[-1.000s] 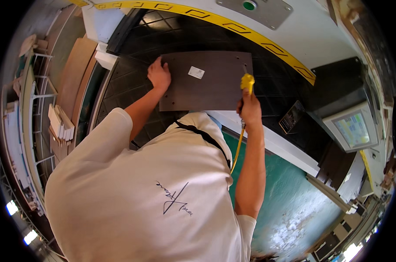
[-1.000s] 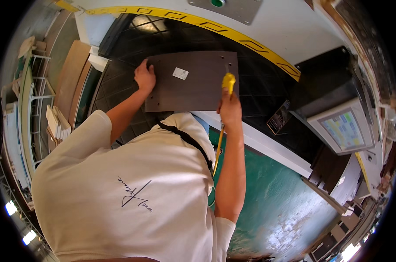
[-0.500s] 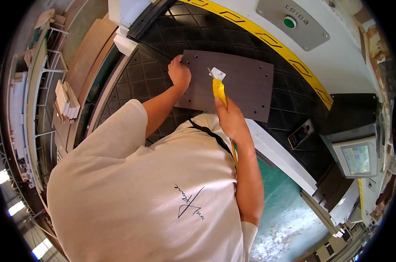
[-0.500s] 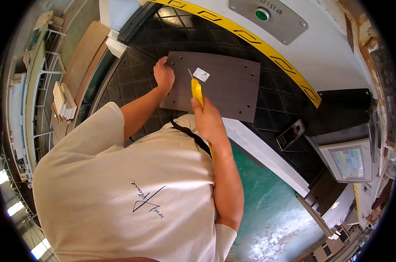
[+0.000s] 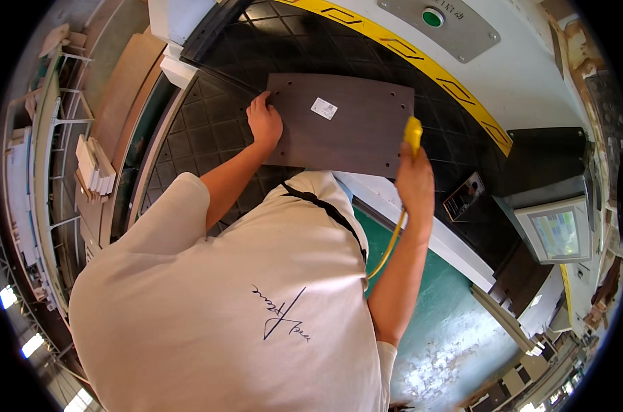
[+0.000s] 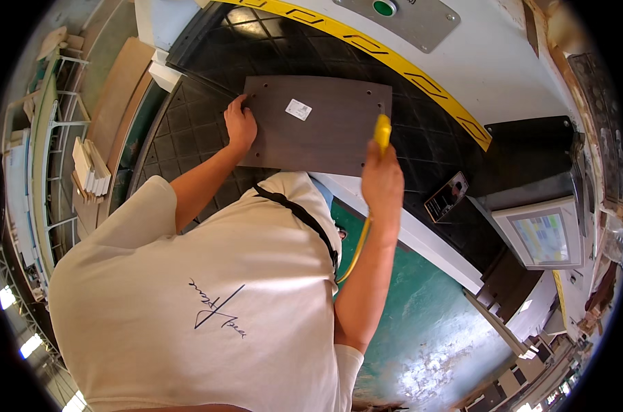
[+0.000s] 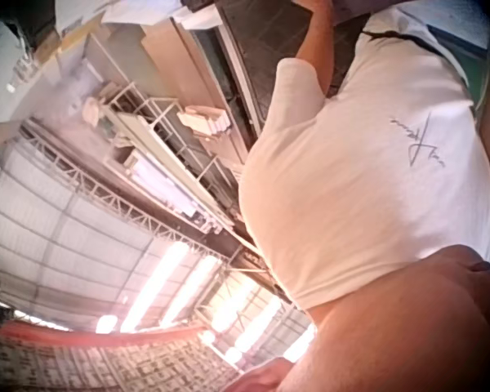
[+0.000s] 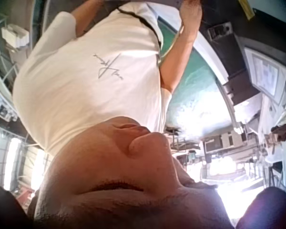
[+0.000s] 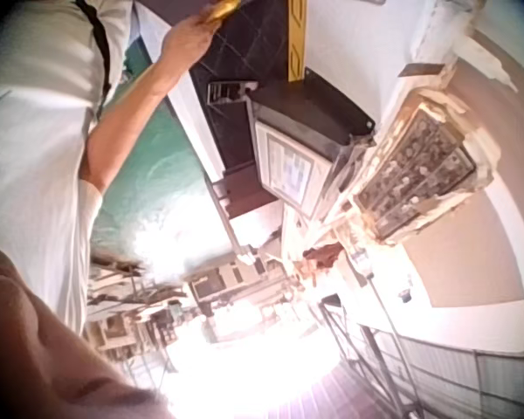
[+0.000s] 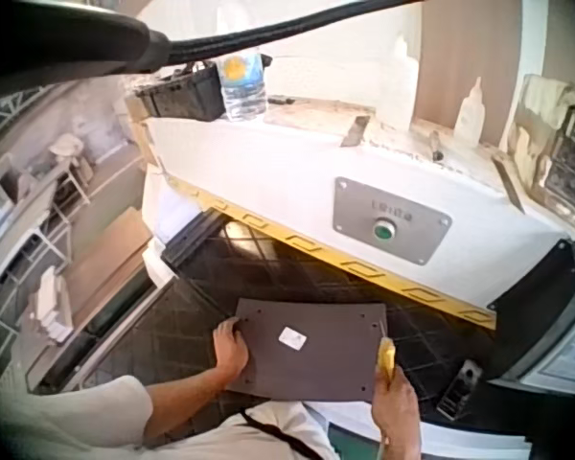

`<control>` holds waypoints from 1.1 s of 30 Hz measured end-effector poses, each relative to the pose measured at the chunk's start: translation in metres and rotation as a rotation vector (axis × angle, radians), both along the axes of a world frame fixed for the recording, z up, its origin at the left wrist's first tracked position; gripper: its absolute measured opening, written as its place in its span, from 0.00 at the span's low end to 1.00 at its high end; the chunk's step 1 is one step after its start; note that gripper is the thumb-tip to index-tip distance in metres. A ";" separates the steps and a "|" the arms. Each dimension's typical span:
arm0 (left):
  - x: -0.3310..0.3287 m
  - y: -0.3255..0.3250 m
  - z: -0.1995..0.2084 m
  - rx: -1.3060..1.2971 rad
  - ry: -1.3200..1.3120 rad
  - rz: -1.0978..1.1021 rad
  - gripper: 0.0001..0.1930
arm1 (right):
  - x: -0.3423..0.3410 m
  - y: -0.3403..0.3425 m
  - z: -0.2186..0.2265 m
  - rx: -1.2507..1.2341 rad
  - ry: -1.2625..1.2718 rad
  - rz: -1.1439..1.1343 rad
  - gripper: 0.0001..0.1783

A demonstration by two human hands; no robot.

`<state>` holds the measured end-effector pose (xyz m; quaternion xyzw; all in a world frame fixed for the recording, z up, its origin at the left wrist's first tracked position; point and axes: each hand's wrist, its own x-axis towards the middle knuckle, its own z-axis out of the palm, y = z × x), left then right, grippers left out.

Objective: The person uses a yellow air blow gun to clean the surface of rectangular brown wood panels. They pick up a panel, blow air across it, and then place it on a stack. The person repeats this process for several panels in a workshop setting.

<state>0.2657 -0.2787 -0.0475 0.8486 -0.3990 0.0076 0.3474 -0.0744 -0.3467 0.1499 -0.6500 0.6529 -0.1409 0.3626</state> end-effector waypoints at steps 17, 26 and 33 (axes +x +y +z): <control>0.006 0.010 -0.004 0.055 -0.007 -0.035 0.23 | -0.043 0.092 0.003 0.767 -0.335 0.409 0.28; -0.011 0.046 0.019 0.090 0.016 -0.195 0.26 | 0.006 0.062 -0.049 0.321 -0.472 0.222 0.26; -0.032 0.094 0.051 0.235 0.293 -0.147 0.29 | -0.020 0.091 -0.106 0.397 -0.557 0.132 0.17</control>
